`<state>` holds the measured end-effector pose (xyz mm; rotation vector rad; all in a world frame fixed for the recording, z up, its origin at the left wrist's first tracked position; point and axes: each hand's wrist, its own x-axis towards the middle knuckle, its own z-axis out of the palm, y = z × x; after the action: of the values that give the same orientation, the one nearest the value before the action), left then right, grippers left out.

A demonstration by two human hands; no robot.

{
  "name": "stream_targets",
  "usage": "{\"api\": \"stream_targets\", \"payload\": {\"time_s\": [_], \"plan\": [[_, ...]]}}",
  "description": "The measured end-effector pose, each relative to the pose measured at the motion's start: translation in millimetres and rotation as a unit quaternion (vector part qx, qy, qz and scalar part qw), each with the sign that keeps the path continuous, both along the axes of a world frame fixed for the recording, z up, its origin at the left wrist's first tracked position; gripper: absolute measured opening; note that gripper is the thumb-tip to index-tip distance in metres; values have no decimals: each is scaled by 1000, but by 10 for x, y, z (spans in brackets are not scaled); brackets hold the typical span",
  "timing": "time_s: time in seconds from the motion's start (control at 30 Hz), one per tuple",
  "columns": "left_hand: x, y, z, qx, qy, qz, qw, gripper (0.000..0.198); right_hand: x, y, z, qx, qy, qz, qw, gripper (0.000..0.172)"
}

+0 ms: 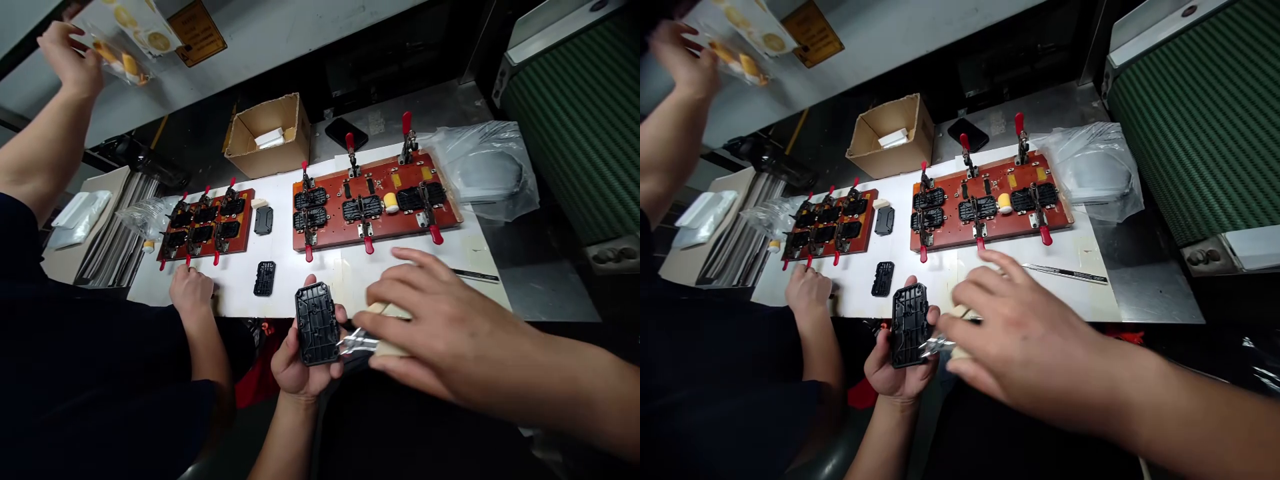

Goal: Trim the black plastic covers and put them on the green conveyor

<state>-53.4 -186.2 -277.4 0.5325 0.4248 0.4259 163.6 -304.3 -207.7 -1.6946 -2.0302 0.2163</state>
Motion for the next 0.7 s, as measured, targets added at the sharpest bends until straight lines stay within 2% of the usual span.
{"api": "stream_targets", "payload": {"time_s": [0.07, 0.17, 0.27, 0.33, 0.4, 0.5, 0.57, 0.7], "plan": [[8, 55, 10, -31, -16, -20, 999, 75, 234, -215, -260, -25, 11, -56, 998, 36], [57, 87, 20, -45, 9, -37, 998, 69, 633, -575, -772, -70, -13, -167, 983, 41], [157, 62, 28, -16, 65, -38, 997, 69, 956, -860, -1192, -126, -51, -289, 947, 47], [238, 34, 37, 3, 95, -46, 994, 69, 1110, -955, -1361, -156, -65, -349, 922, 48], [316, 8, 57, 12, 109, -64, 992, 70, 1221, -971, -1455, -170, -66, -382, 906, 46], [409, -14, 108, 22, 125, -74, 989, 71, 1281, -904, -1488, -173, -67, -396, 899, 45], [457, -3, 138, 41, 147, -59, 987, 66, 1226, -832, -1454, -156, -63, -389, 906, 45], [551, 99, 152, 132, 206, 11, 970, 50, 936, -687, -1326, -144, -27, -316, 937, 30]]}}
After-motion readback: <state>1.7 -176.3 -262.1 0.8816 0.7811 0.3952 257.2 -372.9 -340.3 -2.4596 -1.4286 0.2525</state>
